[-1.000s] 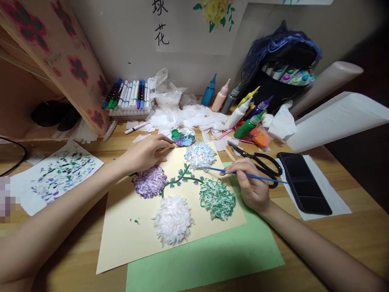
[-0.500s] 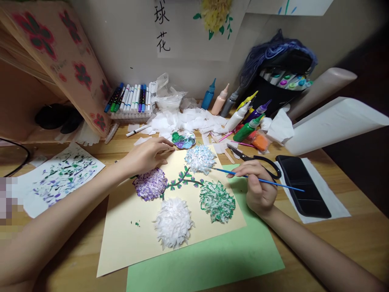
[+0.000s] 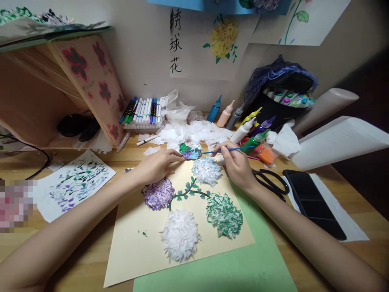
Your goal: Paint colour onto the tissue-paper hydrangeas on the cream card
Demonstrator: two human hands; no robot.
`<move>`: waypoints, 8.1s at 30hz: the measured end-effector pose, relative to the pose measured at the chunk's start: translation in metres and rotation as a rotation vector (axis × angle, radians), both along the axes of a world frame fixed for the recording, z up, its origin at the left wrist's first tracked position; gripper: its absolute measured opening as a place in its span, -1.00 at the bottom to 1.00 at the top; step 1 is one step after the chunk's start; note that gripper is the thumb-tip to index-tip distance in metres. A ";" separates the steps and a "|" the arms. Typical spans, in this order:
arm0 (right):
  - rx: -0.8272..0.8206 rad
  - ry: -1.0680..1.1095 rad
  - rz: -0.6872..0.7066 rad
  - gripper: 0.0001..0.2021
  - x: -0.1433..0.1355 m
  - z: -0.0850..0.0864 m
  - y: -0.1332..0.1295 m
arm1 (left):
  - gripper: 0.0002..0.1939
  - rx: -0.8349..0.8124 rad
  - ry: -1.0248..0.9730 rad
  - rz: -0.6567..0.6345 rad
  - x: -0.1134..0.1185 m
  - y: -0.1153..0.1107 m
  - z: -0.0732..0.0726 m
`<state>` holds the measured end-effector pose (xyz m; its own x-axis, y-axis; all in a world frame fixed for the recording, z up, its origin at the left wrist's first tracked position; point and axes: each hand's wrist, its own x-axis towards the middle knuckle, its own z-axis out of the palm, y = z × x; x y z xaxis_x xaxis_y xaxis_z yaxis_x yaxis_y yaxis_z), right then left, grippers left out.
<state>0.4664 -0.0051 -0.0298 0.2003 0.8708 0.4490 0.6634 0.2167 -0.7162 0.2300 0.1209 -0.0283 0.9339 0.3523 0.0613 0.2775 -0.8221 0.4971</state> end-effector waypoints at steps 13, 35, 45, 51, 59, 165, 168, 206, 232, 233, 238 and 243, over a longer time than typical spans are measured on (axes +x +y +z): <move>-0.041 -0.050 0.009 -0.69 -0.001 -0.006 0.008 | -0.56 0.021 0.036 -0.002 0.000 -0.002 0.001; -0.109 0.262 0.084 -0.69 0.001 -0.010 0.016 | -0.50 0.041 0.062 0.004 0.000 0.000 -0.003; -0.090 0.634 -0.041 -0.80 0.015 -0.008 -0.015 | -0.50 0.067 0.074 -0.019 0.000 0.001 -0.002; 0.000 0.676 -0.123 -0.90 0.030 -0.024 -0.077 | -0.54 0.070 0.069 -0.037 0.002 0.004 -0.001; 0.011 0.609 -0.094 -0.86 0.035 -0.037 -0.103 | -0.56 0.061 0.079 -0.022 0.003 0.006 0.001; 0.011 0.145 -0.052 -0.80 0.022 -0.009 -0.059 | -0.55 0.081 0.132 -0.013 0.004 0.001 0.005; -0.060 0.133 0.010 -0.77 0.015 0.002 -0.029 | -0.53 0.077 0.139 -0.009 0.003 0.001 0.004; -0.097 -0.091 0.067 -0.77 0.001 0.019 0.014 | -0.45 0.064 0.065 -0.022 0.001 -0.001 0.001; -0.181 0.105 -0.006 -0.78 0.004 0.012 0.018 | -0.51 0.027 0.065 -0.011 0.001 -0.002 0.003; -0.175 0.113 -0.006 -0.78 0.004 0.012 0.018 | -0.51 0.025 0.069 -0.014 0.001 -0.002 0.003; -0.131 0.070 -0.030 -0.77 0.009 0.011 0.015 | -0.50 0.028 0.070 -0.022 0.001 -0.002 0.003; -0.121 0.031 0.005 -0.77 0.008 0.006 0.010 | -0.52 0.030 0.050 -0.012 0.000 -0.003 0.003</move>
<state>0.4747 0.0051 -0.0241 0.2078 0.9194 0.3340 0.6396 0.1307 -0.7575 0.2303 0.1182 -0.0255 0.9401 0.3400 0.0250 0.2916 -0.8399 0.4578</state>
